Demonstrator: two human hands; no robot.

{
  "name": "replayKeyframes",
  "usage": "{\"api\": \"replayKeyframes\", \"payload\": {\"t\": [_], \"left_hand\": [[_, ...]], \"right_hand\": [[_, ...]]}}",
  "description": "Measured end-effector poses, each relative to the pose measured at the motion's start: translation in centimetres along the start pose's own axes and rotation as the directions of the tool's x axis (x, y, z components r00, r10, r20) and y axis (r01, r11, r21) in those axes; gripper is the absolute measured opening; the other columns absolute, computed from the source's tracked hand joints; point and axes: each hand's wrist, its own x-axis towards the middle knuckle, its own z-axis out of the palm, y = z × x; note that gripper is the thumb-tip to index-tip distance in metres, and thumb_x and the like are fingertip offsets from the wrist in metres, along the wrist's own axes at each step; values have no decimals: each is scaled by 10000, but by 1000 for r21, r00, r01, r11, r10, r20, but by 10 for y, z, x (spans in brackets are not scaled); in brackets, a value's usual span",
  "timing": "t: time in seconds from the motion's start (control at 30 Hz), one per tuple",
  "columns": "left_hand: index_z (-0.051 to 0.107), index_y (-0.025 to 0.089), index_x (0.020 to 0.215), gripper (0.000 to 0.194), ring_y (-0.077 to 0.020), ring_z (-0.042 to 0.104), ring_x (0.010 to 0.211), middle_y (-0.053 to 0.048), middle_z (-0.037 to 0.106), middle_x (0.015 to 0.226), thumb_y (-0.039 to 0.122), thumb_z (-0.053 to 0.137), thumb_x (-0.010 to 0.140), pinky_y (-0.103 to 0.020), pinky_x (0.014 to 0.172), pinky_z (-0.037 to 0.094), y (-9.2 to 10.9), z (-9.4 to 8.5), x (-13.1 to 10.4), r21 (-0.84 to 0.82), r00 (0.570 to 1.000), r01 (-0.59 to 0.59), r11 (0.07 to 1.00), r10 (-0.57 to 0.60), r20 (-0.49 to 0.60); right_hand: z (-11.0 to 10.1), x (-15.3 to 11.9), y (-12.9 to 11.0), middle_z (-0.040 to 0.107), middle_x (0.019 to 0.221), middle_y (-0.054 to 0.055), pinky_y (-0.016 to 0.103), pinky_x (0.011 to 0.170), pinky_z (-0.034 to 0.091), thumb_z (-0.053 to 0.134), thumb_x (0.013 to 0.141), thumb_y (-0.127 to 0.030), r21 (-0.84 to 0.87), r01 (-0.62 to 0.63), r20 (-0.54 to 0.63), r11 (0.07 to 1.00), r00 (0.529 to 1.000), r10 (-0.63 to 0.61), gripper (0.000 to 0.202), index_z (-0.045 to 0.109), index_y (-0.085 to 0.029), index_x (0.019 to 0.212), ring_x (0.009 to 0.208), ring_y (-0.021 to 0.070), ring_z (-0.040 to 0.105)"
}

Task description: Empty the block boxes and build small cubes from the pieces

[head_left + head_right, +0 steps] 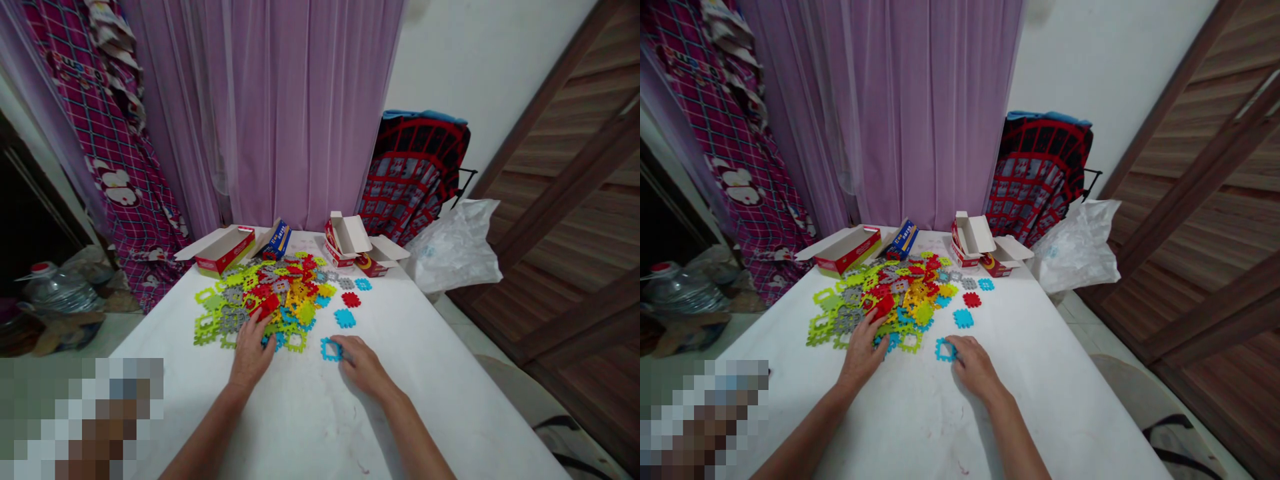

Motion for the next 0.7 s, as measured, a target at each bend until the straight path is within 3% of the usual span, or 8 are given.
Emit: {"api": "replayKeyframes", "payload": {"t": [0.07,0.13,0.2,0.27,0.33,0.43,0.53,0.7], "left_hand": [[613,211,1203,365,-292,507,1285,-128,548,1379,300,491,871,-528,1091,386,0,0,0,3,1000,-3,1000,3,-2],[616,209,1199,363,-294,514,1276,-129,551,1374,301,492,871,-527,1088,391,0,0,1,3,1000,-7,1000,7,-5],[617,217,1199,362,-291,515,1275,-123,548,1379,299,499,866,-521,1088,393,0,-1,1,1,1000,-7,1000,7,-9],[617,218,1202,367,-291,516,1274,-123,543,1385,299,504,862,-520,1086,395,0,-1,2,1,1000,-7,1000,7,-9],[619,209,1200,370,-294,517,1273,-131,539,1388,304,501,863,-524,1081,398,-1,-1,2,0,1000,-9,1000,9,-7],[622,205,1195,371,-291,515,1277,-130,549,1380,309,494,863,-522,1085,391,-1,-1,2,-6,1000,-10,1000,10,-6],[622,202,1197,376,-293,519,1272,-132,548,1382,314,488,864,-527,1083,392,-2,0,2,-9,1000,-14,1000,14,-8],[624,207,1198,380,-295,523,1267,-129,540,1391,320,492,861,-524,1079,399,-3,1,2,-17,1000,-9,1000,9,-16]], "right_hand": [[-3,-4,4,692,1171,29,345,951,485,419,641,-33,4,-6,-10,1000,1000,6,626,649,-246,1183,1084,203,616],[0,-6,-1,689,1144,48,345,906,496,465,703,-72,-43,-70,-80,997,995,67,502,657,-246,1133,1048,217,622],[7,-5,-15,687,1046,71,338,800,506,559,784,-201,-123,-184,-174,975,971,161,301,654,-243,1066,954,235,625],[13,-1,-31,662,944,85,333,705,485,644,794,-355,-216,-292,-222,932,944,245,238,644,-236,1000,874,251,607],[15,6,-46,639,916,93,332,682,462,684,771,-417,-299,-363,-189,883,929,318,276,635,-226,963,868,262,590],[10,14,-59,635,981,95,324,739,453,658,786,-364,-361,-419,-84,833,904,418,251,640,-209,982,937,258,581],[6,12,-59,648,1063,81,304,823,448,605,781,-256,-326,-426,-39,844,898,438,308,640,-208,1084,998,235,578],[6,-7,-31,668,1085,76,333,903,456,578,748,-250,-78,-434,-138,898,896,421,422,606,-199,1166,1004,237,602]]}}
